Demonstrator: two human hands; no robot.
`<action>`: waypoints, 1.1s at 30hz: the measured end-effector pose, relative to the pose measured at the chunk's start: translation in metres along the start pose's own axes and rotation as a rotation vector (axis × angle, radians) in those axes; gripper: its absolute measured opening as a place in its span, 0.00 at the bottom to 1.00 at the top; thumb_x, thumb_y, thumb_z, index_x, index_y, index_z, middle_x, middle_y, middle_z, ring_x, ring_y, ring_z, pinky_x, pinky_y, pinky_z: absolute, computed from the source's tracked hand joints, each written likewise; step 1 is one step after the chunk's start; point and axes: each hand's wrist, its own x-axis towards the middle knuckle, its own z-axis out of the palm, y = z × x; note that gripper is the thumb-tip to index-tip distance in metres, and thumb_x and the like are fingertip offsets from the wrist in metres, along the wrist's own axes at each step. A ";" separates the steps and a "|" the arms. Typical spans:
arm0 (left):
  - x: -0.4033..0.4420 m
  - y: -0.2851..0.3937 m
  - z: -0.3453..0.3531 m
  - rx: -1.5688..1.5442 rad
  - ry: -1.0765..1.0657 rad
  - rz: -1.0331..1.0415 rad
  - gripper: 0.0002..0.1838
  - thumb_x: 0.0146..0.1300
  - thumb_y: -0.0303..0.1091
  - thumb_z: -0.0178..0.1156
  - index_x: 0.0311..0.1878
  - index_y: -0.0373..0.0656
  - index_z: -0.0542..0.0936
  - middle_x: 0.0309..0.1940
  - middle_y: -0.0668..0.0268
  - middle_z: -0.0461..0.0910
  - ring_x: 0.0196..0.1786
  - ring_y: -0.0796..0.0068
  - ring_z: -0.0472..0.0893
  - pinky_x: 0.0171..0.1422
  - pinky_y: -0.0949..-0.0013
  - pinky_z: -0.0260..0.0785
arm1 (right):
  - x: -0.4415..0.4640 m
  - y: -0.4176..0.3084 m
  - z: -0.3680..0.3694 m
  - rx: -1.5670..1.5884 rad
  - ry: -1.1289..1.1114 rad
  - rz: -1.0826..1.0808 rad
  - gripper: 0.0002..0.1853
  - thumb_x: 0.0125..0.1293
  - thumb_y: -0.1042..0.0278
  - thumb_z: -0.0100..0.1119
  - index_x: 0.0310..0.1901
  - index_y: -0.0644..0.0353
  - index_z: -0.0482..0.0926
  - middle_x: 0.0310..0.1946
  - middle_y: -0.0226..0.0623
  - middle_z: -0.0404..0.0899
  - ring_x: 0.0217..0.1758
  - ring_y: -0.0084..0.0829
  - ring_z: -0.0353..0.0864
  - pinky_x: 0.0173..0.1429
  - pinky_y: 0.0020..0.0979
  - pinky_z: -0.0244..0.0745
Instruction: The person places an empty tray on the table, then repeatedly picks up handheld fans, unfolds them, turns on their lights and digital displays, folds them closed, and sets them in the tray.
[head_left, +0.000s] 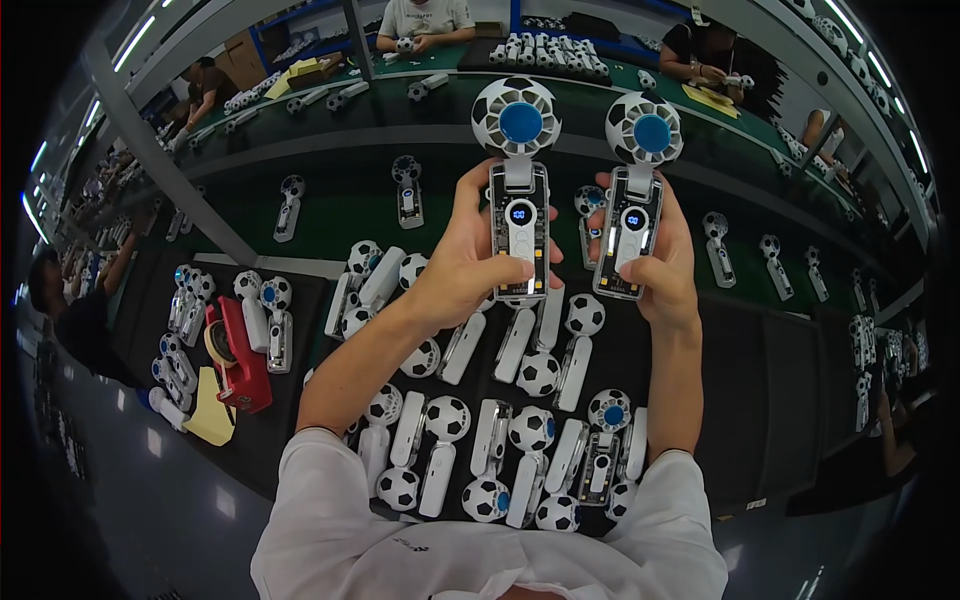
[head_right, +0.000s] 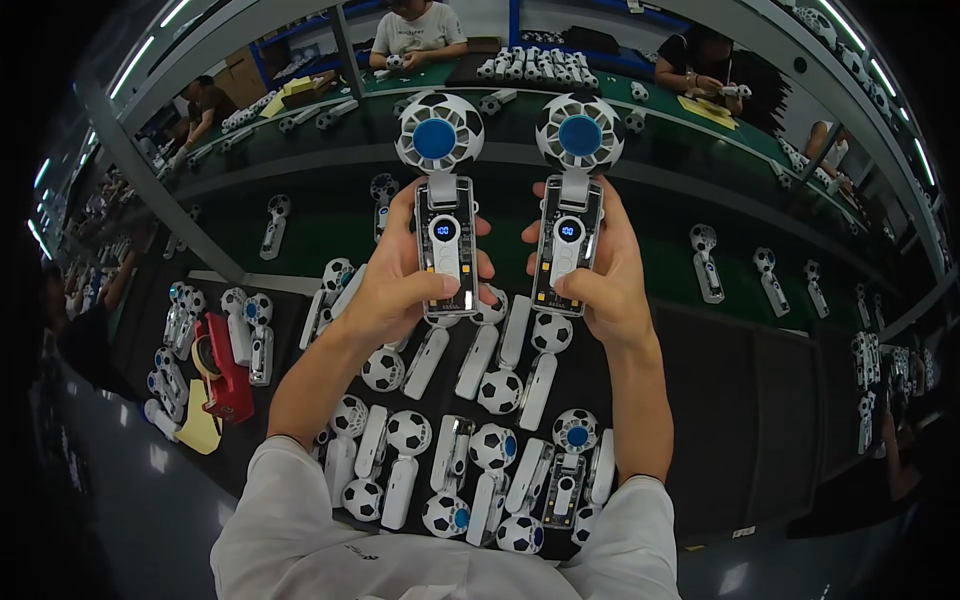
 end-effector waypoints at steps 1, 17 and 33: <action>0.000 -0.001 -0.001 0.009 -0.006 0.001 0.51 0.53 0.20 0.60 0.74 0.51 0.38 0.57 0.49 0.67 0.50 0.58 0.80 0.49 0.45 0.81 | 0.000 0.000 0.001 0.003 -0.004 0.001 0.51 0.35 0.78 0.55 0.70 0.68 0.53 0.60 0.51 0.70 0.48 0.35 0.81 0.44 0.31 0.83; 0.000 -0.001 -0.004 0.046 -0.007 0.001 0.53 0.52 0.20 0.62 0.73 0.51 0.37 0.57 0.49 0.68 0.50 0.58 0.80 0.51 0.45 0.80 | 0.000 -0.002 0.011 -0.007 0.057 -0.011 0.51 0.34 0.75 0.57 0.69 0.69 0.56 0.59 0.54 0.71 0.42 0.34 0.83 0.42 0.30 0.83; -0.001 -0.003 -0.001 0.020 0.089 0.043 0.22 0.75 0.43 0.45 0.65 0.46 0.53 0.44 0.52 0.74 0.32 0.65 0.81 0.30 0.63 0.81 | -0.001 -0.001 0.007 0.044 0.075 0.008 0.22 0.69 0.68 0.48 0.61 0.68 0.60 0.46 0.53 0.77 0.34 0.28 0.82 0.32 0.27 0.84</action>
